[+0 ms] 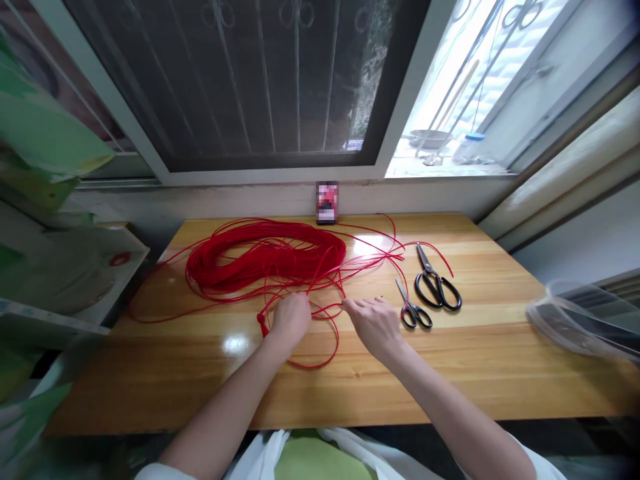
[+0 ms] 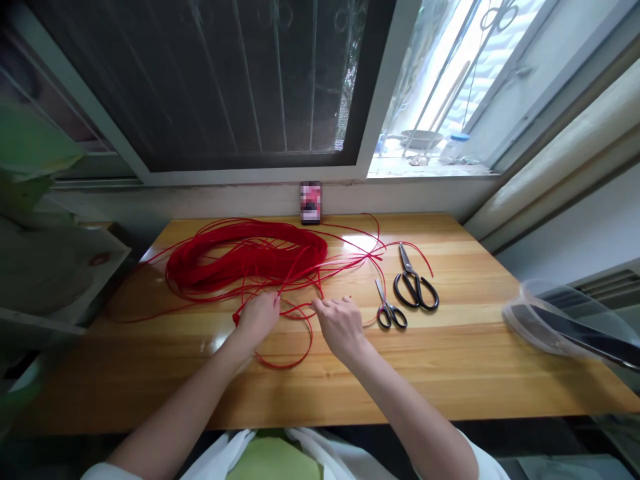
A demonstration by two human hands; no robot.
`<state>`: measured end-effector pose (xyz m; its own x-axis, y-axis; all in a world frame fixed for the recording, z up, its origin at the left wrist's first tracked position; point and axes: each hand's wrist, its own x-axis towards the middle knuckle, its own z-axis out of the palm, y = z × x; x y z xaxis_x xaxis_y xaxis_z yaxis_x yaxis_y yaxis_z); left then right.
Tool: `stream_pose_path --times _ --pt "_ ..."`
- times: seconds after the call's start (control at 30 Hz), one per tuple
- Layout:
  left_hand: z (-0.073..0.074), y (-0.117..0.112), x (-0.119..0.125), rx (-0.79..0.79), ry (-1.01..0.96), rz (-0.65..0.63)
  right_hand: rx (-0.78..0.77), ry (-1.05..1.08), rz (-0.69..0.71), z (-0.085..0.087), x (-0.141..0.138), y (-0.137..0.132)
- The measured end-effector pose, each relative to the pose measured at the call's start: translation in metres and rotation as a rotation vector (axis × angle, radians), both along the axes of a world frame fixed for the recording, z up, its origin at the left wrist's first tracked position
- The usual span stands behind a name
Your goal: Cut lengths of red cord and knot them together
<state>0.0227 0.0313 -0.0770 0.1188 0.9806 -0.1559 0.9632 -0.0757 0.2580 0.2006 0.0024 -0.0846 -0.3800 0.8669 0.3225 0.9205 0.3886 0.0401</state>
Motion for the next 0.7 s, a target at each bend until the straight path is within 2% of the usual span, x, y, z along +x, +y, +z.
stream_pose_path --times 0.17,0.27,0.4,0.53,0.63,0.7 --pt "-0.004 0.001 0.008 -0.091 0.06 -0.061 -0.042 0.022 -0.098 0.003 -0.009 -0.001" --pt "-0.01 0.0 0.01 -0.122 0.063 -0.104 -0.078 0.095 -0.056 0.004 -0.01 0.002" --pt "-0.011 -0.006 0.014 -0.134 0.05 -0.178 -0.089 0.326 -0.01 0.007 -0.018 0.004" --pt "-0.003 -0.015 0.02 -0.102 0.016 -0.271 -0.045 0.424 0.023 0.004 -0.031 0.011" --pt "0.0 -0.02 0.02 0.003 -0.014 -0.365 -0.17 0.356 0.04 0.0 -0.034 0.022" --pt "-0.001 -0.021 0.017 0.096 -0.038 -0.362 -0.274 0.34 0.045 -0.002 -0.031 0.028"
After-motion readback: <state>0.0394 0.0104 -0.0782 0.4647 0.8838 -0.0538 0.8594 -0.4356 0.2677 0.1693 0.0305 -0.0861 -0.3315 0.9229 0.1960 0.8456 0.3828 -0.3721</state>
